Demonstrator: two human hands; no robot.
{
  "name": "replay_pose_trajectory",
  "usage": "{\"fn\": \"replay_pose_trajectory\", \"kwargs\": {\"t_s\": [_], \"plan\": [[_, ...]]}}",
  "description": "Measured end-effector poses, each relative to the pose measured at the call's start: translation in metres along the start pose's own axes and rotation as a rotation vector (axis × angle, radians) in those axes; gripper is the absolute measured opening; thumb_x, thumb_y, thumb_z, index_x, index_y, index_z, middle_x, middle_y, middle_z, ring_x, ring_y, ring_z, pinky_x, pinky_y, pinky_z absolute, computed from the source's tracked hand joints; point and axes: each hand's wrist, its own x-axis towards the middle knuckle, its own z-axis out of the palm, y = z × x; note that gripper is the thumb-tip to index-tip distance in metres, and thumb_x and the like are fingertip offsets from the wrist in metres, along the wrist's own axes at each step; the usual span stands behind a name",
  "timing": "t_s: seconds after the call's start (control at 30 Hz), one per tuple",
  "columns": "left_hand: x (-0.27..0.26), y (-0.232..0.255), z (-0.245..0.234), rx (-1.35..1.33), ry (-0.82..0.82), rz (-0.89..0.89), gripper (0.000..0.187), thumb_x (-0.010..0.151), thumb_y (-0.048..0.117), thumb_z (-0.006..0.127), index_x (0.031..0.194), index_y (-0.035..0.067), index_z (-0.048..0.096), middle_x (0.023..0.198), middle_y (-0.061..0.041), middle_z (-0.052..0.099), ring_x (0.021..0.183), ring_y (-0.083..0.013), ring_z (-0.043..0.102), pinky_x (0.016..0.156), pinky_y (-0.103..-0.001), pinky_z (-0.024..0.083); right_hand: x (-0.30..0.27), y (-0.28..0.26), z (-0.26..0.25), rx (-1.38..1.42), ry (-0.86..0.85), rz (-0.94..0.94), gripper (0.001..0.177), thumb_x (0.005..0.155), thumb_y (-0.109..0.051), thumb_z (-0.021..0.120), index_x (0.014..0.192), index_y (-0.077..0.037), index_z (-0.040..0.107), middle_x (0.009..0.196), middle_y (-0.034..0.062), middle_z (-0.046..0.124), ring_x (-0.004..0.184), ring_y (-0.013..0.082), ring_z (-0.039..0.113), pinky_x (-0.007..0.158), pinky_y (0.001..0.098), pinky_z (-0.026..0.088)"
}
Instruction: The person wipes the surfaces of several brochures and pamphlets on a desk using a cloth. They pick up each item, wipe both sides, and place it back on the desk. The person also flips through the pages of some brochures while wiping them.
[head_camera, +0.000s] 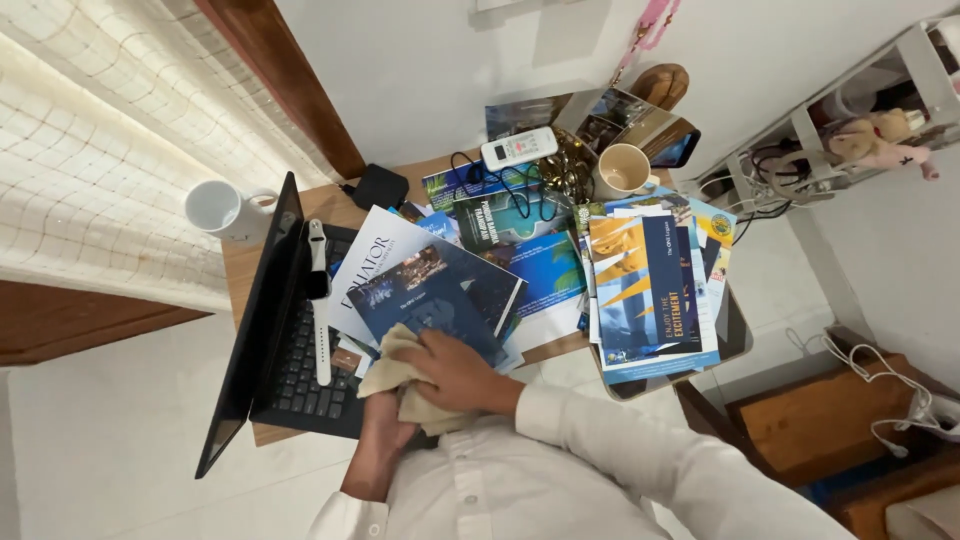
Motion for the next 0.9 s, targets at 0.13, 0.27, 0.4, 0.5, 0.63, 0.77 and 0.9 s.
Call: {"fn": "replay_pose_trajectory", "kwargs": {"t_s": [0.13, 0.27, 0.4, 0.5, 0.63, 0.77, 0.9], "plan": [[-0.002, -0.005, -0.001, -0.001, 0.002, -0.028, 0.027, 0.106, 0.018, 0.049, 0.13, 0.019, 0.061, 0.128, -0.012, 0.07, 0.115, -0.0293, 0.067, 0.097, -0.055, 0.054, 0.037, 0.026, -0.029, -0.114, -0.064, -0.026, 0.041, 0.093, -0.02, 0.061, 0.133, -0.014, 0.051, 0.115, 0.0168, 0.056, 0.099, 0.0321, 0.055, 0.076, 0.0429, 0.046], [-0.032, 0.002, 0.028, 0.084, 0.085, -0.101, 0.051, 0.103, 0.025, 0.051, 0.154, 0.024, 0.045, 0.14, 0.0, 0.061, 0.117, -0.018, 0.061, 0.098, -0.043, 0.051, 0.063, 0.077, -0.041, -0.186, 0.022, 0.36, 0.043, 0.097, -0.02, 0.061, 0.14, -0.014, 0.055, 0.127, 0.0187, 0.058, 0.111, 0.0359, 0.057, 0.079, 0.0448, 0.054], [-0.047, 0.013, 0.05, 0.146, 0.148, -0.139, 0.077, 0.098, 0.032, 0.05, 0.167, 0.029, 0.015, 0.164, 0.006, 0.042, 0.138, -0.0174, 0.052, 0.107, -0.045, 0.047, 0.064, 0.087, -0.037, -0.14, 0.061, 0.356, 0.05, 0.096, -0.018, 0.063, 0.145, -0.014, 0.053, 0.144, 0.0166, 0.054, 0.13, 0.0368, 0.05, 0.098, 0.0496, 0.048], [-0.062, 0.025, 0.079, 0.072, 0.025, -0.185, 0.071, 0.094, 0.064, 0.033, 0.152, 0.024, 0.046, 0.153, -0.01, 0.055, 0.137, -0.04, 0.053, 0.098, -0.072, 0.045, 0.037, 0.033, -0.015, 0.146, -0.034, 0.109, 0.054, 0.096, -0.02, 0.059, 0.149, -0.015, 0.047, 0.148, 0.018, 0.049, 0.125, 0.0376, 0.052, 0.091, 0.0488, 0.048], [-0.039, 0.006, 0.045, 0.032, 0.208, -0.189, 0.064, 0.1, 0.059, 0.041, 0.149, 0.022, 0.054, 0.147, -0.012, 0.06, 0.135, -0.029, 0.055, 0.111, -0.047, 0.044, 0.013, 0.021, 0.001, 0.062, -0.113, 0.017, 0.054, 0.097, -0.014, 0.052, 0.15, -0.02, 0.046, 0.115, 0.0179, 0.05, 0.096, 0.0393, 0.05, 0.074, 0.0483, 0.042], [-0.059, 0.007, 0.07, 0.025, 0.174, -0.132, 0.047, 0.101, 0.039, 0.045, 0.148, 0.037, 0.044, 0.155, -0.002, 0.052, 0.135, -0.0377, 0.053, 0.095, -0.076, 0.045, 0.038, 0.063, -0.025, -0.194, -0.099, 0.192, 0.048, 0.093, -0.018, 0.063, 0.14, -0.02, 0.056, 0.126, 0.0155, 0.056, 0.107, 0.0339, 0.053, 0.083, 0.0462, 0.047], [-0.076, 0.015, 0.096, 0.058, 0.197, -0.12, 0.054, 0.102, 0.041, 0.039, 0.155, 0.036, 0.034, 0.155, -0.014, 0.051, 0.129, -0.045, 0.055, 0.097, -0.075, 0.046, 0.056, 0.101, -0.034, -0.196, 0.087, 0.37, 0.045, 0.095, -0.019, 0.061, 0.139, -0.017, 0.052, 0.127, 0.0214, 0.052, 0.113, 0.0443, 0.052, 0.083, 0.0522, 0.051]]}}
